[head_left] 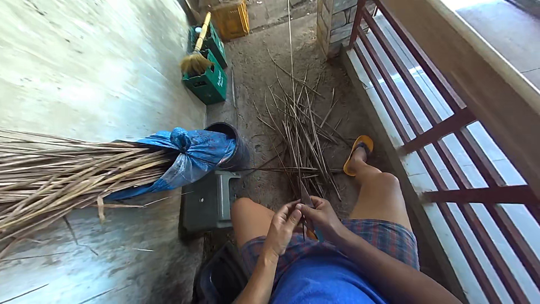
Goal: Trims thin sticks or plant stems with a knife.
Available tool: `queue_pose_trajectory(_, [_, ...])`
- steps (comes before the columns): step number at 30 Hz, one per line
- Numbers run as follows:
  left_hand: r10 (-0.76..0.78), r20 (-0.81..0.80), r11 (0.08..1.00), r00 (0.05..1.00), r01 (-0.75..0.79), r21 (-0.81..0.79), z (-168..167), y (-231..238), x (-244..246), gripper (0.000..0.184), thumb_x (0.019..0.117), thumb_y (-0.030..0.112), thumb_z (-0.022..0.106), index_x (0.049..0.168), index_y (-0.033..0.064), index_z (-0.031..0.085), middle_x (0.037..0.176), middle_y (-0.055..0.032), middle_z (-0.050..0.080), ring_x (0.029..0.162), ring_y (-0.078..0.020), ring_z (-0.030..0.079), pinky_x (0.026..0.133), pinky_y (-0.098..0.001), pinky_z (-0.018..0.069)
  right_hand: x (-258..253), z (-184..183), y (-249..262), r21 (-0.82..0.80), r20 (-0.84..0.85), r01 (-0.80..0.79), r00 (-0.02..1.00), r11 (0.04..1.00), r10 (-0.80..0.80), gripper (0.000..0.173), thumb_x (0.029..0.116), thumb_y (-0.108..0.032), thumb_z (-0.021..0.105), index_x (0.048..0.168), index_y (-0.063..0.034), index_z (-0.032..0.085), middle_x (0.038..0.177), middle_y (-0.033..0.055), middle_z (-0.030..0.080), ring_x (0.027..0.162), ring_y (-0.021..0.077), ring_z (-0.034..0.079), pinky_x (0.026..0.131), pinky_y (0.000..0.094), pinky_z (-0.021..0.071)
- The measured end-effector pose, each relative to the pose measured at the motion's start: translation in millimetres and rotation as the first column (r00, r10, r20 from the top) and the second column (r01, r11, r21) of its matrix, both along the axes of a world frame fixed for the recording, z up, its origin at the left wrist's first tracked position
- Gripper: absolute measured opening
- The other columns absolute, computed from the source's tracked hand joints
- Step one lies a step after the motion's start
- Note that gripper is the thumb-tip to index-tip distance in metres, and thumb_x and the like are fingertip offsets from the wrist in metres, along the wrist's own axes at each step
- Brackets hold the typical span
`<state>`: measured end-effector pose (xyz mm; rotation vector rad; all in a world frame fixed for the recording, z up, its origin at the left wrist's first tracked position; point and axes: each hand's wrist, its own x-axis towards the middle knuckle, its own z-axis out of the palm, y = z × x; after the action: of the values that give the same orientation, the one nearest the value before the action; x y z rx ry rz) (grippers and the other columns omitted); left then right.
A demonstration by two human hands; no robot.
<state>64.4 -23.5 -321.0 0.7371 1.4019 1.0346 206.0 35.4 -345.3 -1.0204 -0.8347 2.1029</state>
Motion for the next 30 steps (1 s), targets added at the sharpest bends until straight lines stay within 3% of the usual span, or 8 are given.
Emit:
queue_pose_trajectory(3, [0.071,0.038,0.997,0.997,-0.071,0.005,-3,-13,9,0.033,0.0974,0.000,0.060,0.129,-0.0074,0.055,0.098,-0.0106,0.071,0.081,-0.0166,0.072,0.072,-0.0321,0.0630,-4,3,0,0.015,0.042,-0.001,0.999,1.000,0.001,0.011,0.0943,-0.006,0.070,0.102,0.0005,0.068,0.067,0.0006,0.064,0.047,0.0035,0.051,0.044,0.0189,0.0452])
queue_pose_trajectory(8, [0.170,0.023,0.985,0.985,-0.171,0.037,-1,-13,8,0.024,0.0940,-0.003,0.064,0.117,-0.0061,0.060,0.087,-0.0058,0.070,0.068,-0.0095,0.066,0.062,-0.0244,0.0585,-11,9,-1,0.051,0.030,0.006,1.000,0.999,-0.007,0.012,0.0956,-0.011,0.069,0.101,-0.0002,0.067,0.066,0.0005,0.064,0.046,0.0042,0.053,0.045,0.0196,0.0467])
queue_pose_trajectory(12, [0.259,0.131,0.966,0.957,-0.257,-0.037,6,-12,6,0.014,0.1000,-0.001,0.055,0.109,-0.0050,0.065,0.077,-0.0037,0.067,0.059,-0.0077,0.062,0.056,-0.0220,0.0558,-4,12,12,0.076,0.084,0.063,0.994,0.995,-0.070,0.031,0.1097,-0.020,0.040,0.127,0.0011,0.055,0.078,0.0002,0.058,0.049,0.0072,0.050,0.045,0.0228,0.0482])
queue_pose_trajectory(14, [0.287,0.192,0.958,0.938,-0.277,-0.078,10,-12,4,0.016,0.1027,0.000,0.051,0.111,-0.0044,0.064,0.076,-0.0031,0.065,0.058,-0.0068,0.062,0.054,-0.0207,0.0553,4,13,14,0.086,0.102,0.086,0.990,0.993,-0.095,0.032,0.1095,-0.019,0.033,0.126,0.0004,0.052,0.080,0.0014,0.060,0.050,0.0082,0.053,0.045,0.0229,0.0494])
queue_pose_trajectory(19, [0.311,0.234,0.951,0.921,-0.301,-0.075,11,-13,3,0.022,0.1067,0.004,0.046,0.115,-0.0040,0.064,0.073,-0.0017,0.062,0.052,-0.0027,0.053,0.045,-0.0148,0.0437,27,8,3,0.312,0.117,-0.116,0.990,0.943,0.083,0.030,0.1075,-0.021,0.047,0.121,0.0012,0.063,0.084,0.0002,0.069,0.061,0.0075,0.063,0.054,0.0227,0.0551])
queue_pose_trajectory(23, [0.307,0.246,0.951,0.919,-0.305,-0.049,11,-13,4,0.021,0.1058,0.003,0.046,0.112,-0.0037,0.065,0.070,-0.0001,0.059,0.050,-0.0003,0.047,0.043,-0.0133,0.0377,33,7,-1,0.370,0.111,-0.286,0.958,0.884,0.264,0.030,0.1084,-0.024,0.047,0.118,-0.0028,0.066,0.078,-0.0046,0.066,0.056,0.0024,0.057,0.051,0.0183,0.0498])
queue_pose_trajectory(27, [0.288,0.263,0.955,0.921,-0.298,-0.004,9,-17,6,0.019,0.1041,0.002,0.048,0.101,-0.0022,0.067,0.068,-0.0006,0.059,0.049,-0.0008,0.048,0.045,-0.0136,0.0401,30,10,1,0.307,0.033,-0.389,0.916,0.868,0.399,0.042,0.1067,-0.026,0.052,0.143,-0.0047,0.051,0.081,-0.0010,0.066,0.053,0.0053,0.055,0.047,0.0205,0.0478])
queue_pose_trajectory(30, [0.288,0.332,0.953,0.898,-0.304,-0.005,10,-19,6,0.016,0.1011,-0.001,0.050,0.097,0.0000,0.065,0.068,-0.0033,0.062,0.048,-0.0013,0.049,0.043,-0.0139,0.0408,25,12,5,0.256,-0.031,-0.449,0.881,0.856,0.471,0.047,0.1053,-0.021,0.053,0.149,-0.0056,0.044,0.082,0.0012,0.067,0.052,0.0062,0.055,0.046,0.0208,0.0469])
